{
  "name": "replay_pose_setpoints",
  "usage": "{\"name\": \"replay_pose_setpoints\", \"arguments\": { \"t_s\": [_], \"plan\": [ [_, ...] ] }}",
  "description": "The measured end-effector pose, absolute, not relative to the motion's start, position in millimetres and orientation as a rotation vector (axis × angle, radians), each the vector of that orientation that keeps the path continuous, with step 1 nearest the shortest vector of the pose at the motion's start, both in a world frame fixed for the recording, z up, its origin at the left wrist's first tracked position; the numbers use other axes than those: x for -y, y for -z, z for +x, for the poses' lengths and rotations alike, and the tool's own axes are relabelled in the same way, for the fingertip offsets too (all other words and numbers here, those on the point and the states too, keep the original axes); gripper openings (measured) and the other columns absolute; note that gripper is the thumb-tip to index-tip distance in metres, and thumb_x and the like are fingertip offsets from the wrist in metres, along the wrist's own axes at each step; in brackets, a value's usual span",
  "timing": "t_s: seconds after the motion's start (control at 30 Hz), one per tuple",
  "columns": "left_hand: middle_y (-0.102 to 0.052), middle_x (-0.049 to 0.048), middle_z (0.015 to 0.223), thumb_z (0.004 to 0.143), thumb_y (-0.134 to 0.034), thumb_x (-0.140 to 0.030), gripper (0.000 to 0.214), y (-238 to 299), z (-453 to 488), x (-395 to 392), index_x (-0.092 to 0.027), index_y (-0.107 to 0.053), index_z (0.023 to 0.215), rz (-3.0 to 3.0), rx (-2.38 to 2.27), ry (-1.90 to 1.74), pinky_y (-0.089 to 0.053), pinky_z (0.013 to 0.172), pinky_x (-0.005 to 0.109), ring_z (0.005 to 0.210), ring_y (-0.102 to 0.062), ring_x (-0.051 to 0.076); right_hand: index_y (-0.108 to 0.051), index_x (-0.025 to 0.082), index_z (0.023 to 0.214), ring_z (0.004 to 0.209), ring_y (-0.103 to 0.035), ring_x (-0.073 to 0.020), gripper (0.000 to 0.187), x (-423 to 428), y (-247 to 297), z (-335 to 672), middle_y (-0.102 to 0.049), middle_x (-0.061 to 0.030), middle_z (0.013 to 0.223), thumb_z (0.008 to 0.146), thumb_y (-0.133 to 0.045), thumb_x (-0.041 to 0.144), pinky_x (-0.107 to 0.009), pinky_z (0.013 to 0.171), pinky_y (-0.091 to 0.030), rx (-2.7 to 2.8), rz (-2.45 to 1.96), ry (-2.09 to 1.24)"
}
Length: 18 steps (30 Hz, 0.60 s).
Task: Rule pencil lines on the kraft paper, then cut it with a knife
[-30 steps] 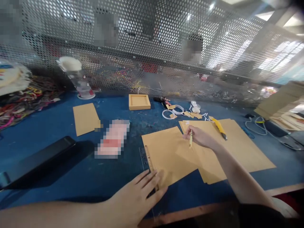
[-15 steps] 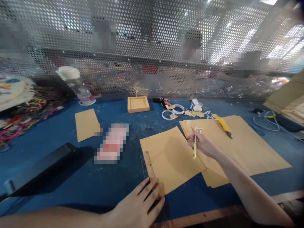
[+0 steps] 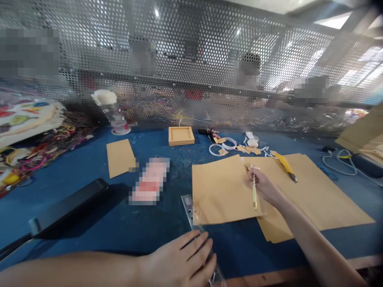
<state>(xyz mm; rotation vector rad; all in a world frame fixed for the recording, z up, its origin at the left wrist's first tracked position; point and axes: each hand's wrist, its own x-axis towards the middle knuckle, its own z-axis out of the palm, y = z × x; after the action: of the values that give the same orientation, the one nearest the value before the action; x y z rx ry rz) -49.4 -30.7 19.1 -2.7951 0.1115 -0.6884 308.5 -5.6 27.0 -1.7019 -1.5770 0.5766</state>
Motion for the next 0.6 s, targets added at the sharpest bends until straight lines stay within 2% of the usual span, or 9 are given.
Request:
{"name": "replay_pose_setpoints", "arguments": {
  "t_s": [0.17,0.23,0.33,0.4,0.5,0.6],
  "plan": [
    [-0.068,0.0095,0.116,0.097,-0.051,-0.03,0.026,-17,-52,31,-0.015,-0.064,0.112,-2.731,-0.158,0.71,-0.05,0.089,0.034,0.108,-0.062,0.024,-0.039,0.024,0.074,0.069,-0.056,-0.0166,0.026,32,-30,298,-0.058,-0.0042,0.093,0.071,-0.064,0.032,-0.03,0.063,-0.046,1.377,-1.793,-0.335],
    [-0.067,0.0103,0.118,0.097,-0.05,-0.028,0.026,-16,-53,32,-0.013,-0.065,0.113,-2.741,-0.161,0.719,-0.051,0.087,0.031,0.11,-0.062,0.024,-0.042,0.024,0.078,0.065,-0.059,-0.0162,0.026,52,-25,281,-0.061,-0.005,0.092,0.072,-0.066,0.031,-0.03,0.06,-0.05,1.348,-1.846,-0.329],
    [-0.066,0.0113,0.121,0.098,-0.048,-0.025,0.027,-16,-54,32,-0.011,-0.066,0.112,-2.766,-0.164,0.782,-0.049,0.092,0.031,0.115,-0.059,0.024,-0.038,0.024,0.073,0.062,-0.062,-0.0141,0.029,84,-15,254,-0.063,-0.0092,0.109,0.082,-0.063,0.036,-0.028,0.054,-0.054,1.345,-1.746,-0.524],
    [-0.065,0.0121,0.123,0.098,-0.048,-0.021,0.027,-16,-54,31,-0.008,-0.066,0.112,-2.779,-0.191,0.819,-0.047,0.097,0.031,0.119,-0.057,0.025,-0.037,0.023,0.07,0.071,-0.067,-0.0165,0.031,101,-12,242,-0.062,-0.0106,0.115,0.088,-0.057,0.037,-0.029,0.058,-0.057,1.399,-1.654,-0.766],
    [-0.062,0.0138,0.128,0.096,-0.045,-0.016,0.028,-15,-55,29,-0.005,-0.066,0.112,-2.811,-0.203,0.824,-0.046,0.101,0.031,0.125,-0.053,0.026,-0.038,0.022,0.068,0.072,-0.069,-0.0177,0.032,110,-17,240,-0.067,-0.0086,0.099,0.092,-0.055,0.035,-0.03,0.061,-0.057,1.533,-1.549,-0.96],
    [-0.061,0.0152,0.128,0.094,-0.043,-0.012,0.028,-9,-53,25,-0.004,-0.067,0.107,-2.82,-0.151,0.81,-0.048,0.097,0.029,0.124,-0.053,0.026,-0.037,0.022,0.066,0.072,-0.067,-0.018,0.034,95,-28,255,-0.065,-0.0032,0.077,0.091,-0.058,0.033,-0.029,0.064,-0.053,1.6,-1.513,-0.874]
  ]
}}
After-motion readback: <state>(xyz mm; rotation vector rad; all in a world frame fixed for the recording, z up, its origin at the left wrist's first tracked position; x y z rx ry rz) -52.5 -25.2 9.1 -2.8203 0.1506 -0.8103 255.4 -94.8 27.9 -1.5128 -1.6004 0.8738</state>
